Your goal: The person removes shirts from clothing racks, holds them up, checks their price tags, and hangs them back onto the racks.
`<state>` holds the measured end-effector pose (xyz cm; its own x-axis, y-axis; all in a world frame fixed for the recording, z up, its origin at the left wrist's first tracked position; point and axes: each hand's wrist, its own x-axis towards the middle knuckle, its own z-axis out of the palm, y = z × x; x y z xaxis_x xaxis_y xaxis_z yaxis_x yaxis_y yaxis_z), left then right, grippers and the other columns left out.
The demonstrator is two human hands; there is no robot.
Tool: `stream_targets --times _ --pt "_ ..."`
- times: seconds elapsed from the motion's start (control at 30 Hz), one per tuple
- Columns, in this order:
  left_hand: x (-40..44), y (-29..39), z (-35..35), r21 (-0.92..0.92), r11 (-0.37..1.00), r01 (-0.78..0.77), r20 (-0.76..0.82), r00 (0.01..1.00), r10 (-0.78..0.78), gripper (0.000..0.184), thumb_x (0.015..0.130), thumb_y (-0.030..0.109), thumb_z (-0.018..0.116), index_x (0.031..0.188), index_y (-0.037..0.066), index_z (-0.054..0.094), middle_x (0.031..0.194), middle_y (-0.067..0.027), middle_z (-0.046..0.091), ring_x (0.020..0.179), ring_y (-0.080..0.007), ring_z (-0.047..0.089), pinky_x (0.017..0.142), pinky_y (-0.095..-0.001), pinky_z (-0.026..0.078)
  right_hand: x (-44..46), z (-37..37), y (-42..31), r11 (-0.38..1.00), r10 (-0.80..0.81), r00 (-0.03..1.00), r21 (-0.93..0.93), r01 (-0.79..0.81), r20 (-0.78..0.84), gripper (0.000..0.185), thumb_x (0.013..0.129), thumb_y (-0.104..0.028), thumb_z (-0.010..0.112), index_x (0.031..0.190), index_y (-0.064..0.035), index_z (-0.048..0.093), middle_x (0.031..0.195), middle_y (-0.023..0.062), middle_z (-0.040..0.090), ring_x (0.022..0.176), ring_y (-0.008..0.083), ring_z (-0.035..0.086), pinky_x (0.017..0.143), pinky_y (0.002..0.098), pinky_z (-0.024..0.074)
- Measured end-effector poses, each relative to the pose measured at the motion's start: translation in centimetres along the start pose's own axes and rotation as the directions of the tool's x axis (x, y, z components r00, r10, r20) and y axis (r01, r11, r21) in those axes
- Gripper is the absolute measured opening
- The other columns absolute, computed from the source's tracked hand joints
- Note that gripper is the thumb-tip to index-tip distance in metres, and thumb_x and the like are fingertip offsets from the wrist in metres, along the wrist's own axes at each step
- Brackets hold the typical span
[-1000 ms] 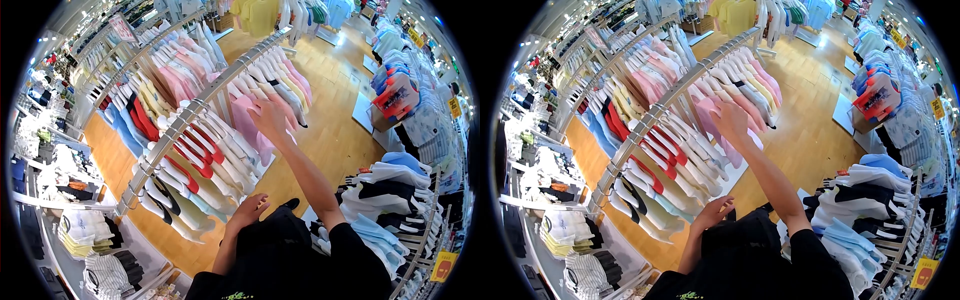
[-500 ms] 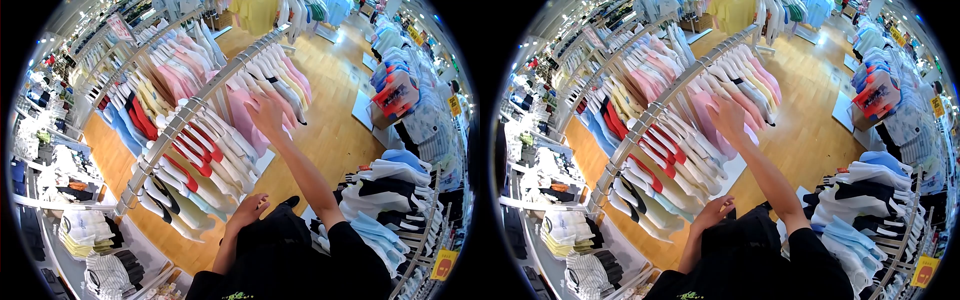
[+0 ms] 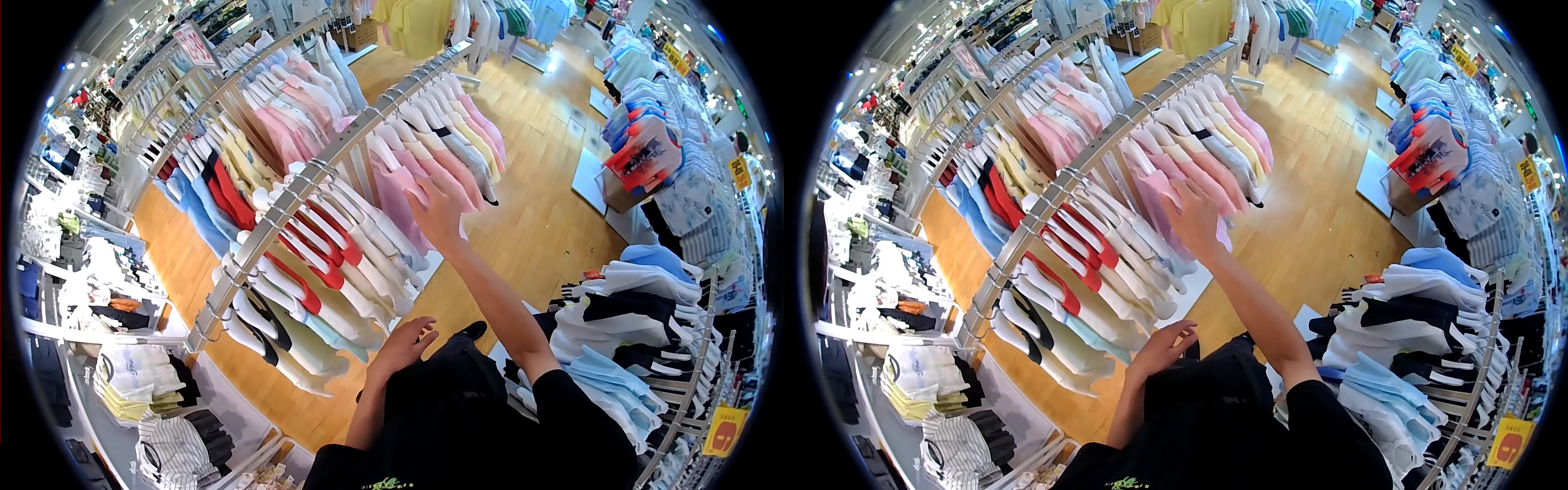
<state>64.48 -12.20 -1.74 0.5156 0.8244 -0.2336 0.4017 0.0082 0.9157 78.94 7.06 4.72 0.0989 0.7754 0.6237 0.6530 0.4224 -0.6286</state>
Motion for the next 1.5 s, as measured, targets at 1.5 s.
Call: stream_targets --times 1.5 --pt "5.3 -2.0 2.2 -0.012 0.996 -0.086 -0.036 0.996 0.085 0.024 0.093 0.020 0.059 0.103 -0.002 0.061 0.089 -0.0160 0.067 0.078 -0.0262 0.064 0.072 -0.0346 0.050 -13.6 -8.9 6.9 0.913 0.280 0.959 -0.301 -0.277 -0.036 0.024 0.079 -0.015 0.071 0.096 -0.0021 0.060 0.093 0.0151 0.061 0.085 0.0333 0.060 0.077 0.0404 0.0468"
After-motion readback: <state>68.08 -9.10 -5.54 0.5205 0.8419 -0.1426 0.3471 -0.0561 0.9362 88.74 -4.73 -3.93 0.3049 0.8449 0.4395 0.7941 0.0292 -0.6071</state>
